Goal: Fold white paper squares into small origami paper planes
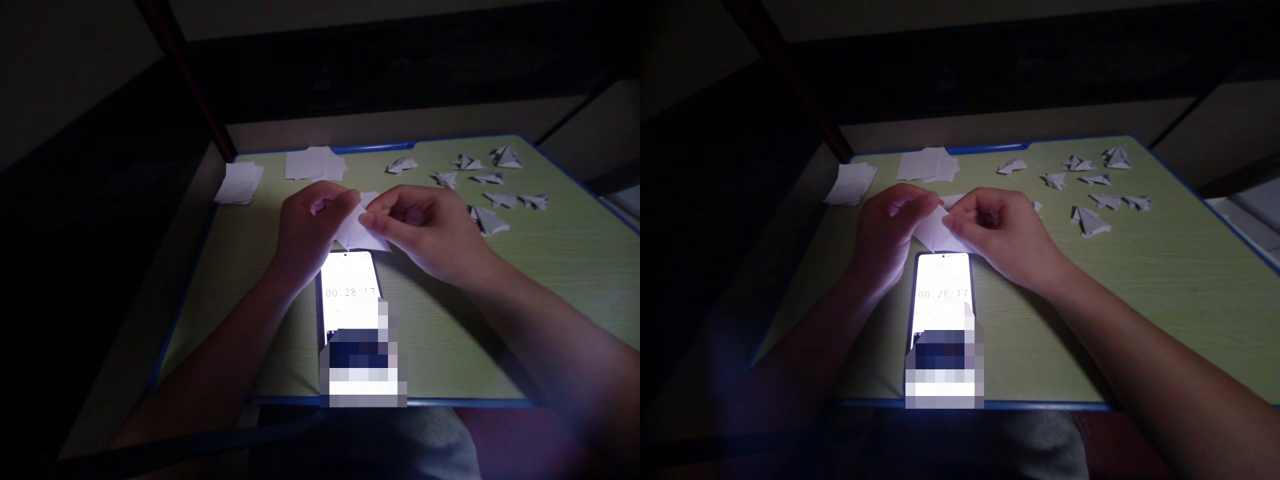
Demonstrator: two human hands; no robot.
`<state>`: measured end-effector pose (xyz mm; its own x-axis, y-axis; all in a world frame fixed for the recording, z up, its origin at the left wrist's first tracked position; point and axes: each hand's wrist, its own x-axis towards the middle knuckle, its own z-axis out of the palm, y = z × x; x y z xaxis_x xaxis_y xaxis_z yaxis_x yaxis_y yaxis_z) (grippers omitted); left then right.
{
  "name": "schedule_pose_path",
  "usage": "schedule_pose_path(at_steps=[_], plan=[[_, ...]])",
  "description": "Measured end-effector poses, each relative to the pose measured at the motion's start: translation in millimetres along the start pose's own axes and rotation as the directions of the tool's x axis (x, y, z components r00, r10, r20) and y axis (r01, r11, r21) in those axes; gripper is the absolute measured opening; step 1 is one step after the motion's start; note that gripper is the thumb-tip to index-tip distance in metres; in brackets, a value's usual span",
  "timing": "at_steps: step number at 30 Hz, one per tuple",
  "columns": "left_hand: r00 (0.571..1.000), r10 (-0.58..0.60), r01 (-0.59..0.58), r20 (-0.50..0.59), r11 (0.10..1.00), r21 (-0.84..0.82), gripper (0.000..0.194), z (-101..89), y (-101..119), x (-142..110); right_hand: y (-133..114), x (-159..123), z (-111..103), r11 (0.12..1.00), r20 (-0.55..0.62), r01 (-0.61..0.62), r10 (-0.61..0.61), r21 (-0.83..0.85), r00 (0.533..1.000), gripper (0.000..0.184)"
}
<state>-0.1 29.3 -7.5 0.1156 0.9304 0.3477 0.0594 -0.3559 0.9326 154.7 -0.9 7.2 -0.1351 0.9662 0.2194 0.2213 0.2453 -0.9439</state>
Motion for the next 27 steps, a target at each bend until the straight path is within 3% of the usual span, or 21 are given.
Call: schedule_pose_path(at_steps=[10,16,27], plan=[[1.0,-0.017,0.018,0.012,0.998,-0.059,0.015,0.1,-1.6,0.3,2.1,0.3,-1.1,1.0,0.019,-0.003,0.003,-0.015,1.0,0.02],[0.993,-0.111,0.115,0.041,0.989,-0.093,0.015,-0.7,-5.8,0.4,2.3,0.9,-2.0,1.0,0.032,-0.016,0.016,0.013,0.999,0.019],[0.998,0.001,-0.001,0.065,1.0,0.004,0.015,-1.0,-2.0,-0.3,5.8,1.0,-1.7,0.999,-0.009,-0.018,0.019,0.027,1.0,0.021]])
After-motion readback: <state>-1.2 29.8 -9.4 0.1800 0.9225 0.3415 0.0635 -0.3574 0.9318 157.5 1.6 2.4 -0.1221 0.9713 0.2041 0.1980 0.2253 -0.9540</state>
